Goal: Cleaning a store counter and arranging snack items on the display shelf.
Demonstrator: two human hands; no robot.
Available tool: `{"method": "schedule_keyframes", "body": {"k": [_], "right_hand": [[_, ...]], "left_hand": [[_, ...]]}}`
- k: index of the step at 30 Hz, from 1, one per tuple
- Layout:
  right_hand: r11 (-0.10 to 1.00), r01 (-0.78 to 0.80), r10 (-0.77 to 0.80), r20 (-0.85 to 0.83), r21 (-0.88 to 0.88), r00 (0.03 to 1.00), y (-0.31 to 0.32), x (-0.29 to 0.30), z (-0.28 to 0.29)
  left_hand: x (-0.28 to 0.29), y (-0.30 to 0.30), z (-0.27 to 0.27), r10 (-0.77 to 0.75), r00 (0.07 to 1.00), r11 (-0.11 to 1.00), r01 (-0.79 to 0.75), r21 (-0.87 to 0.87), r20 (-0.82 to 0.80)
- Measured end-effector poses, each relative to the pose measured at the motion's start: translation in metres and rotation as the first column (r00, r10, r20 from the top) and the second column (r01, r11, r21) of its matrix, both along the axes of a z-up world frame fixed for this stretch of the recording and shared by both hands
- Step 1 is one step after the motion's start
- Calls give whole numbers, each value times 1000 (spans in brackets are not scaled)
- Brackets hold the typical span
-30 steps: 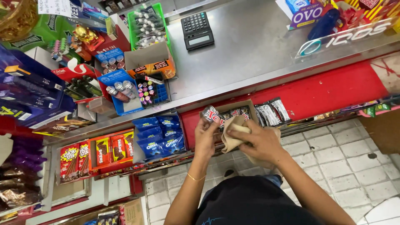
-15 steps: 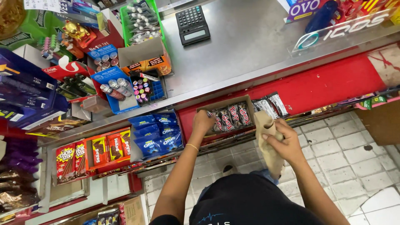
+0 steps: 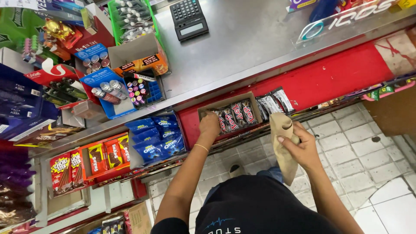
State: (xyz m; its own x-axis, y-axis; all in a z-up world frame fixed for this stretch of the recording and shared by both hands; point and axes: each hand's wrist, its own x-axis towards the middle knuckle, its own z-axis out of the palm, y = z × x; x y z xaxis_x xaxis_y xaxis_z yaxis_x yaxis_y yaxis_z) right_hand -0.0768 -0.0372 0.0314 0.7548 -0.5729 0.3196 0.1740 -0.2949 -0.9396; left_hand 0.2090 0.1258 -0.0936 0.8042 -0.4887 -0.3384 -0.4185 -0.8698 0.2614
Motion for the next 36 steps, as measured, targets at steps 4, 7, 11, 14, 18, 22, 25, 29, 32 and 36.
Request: {"method": "schedule_keyframes", "body": {"k": [4,7,11,14,18,22,25,29,32,36], "right_hand": [[1000,7,-7,-9,7,1000,-2,-4,-11],[1000,5,-5,-16,4,1000,0,1,-7],[1000,-5,5,-12,22,1000,3,4,-10],[999,-7,7,-8,35,1000,2,7,-7],[997,21,-20,-4,71,1000,1,6,-10],[992,62,-62,-8,111,998,5,4,-5],[970,104,-95,-50,221,994,-4,-4,-11],[957,146,-139,-47,249,989,-29,-16,-16],[905,207,-202,-53,372,978,-65,-37,-51],[702,107,-285,140,704,948,-141,-65,-132]], "left_hand": [[0,3,12,-87,995,996,88,-1,47],[-5,6,32,-106,989,992,112,-58,102],[-3,10,7,-314,912,945,328,-10,263],[-1,11,-10,-405,867,913,402,71,291],[-2,11,-20,-411,865,908,359,218,289],[-1,10,11,-384,905,923,371,100,184],[1,10,-1,-344,929,937,348,-5,134],[-5,8,16,-301,949,952,305,-30,91],[-22,8,53,-333,943,942,333,-38,-1],[-34,10,55,-312,946,934,322,-156,89]]}}
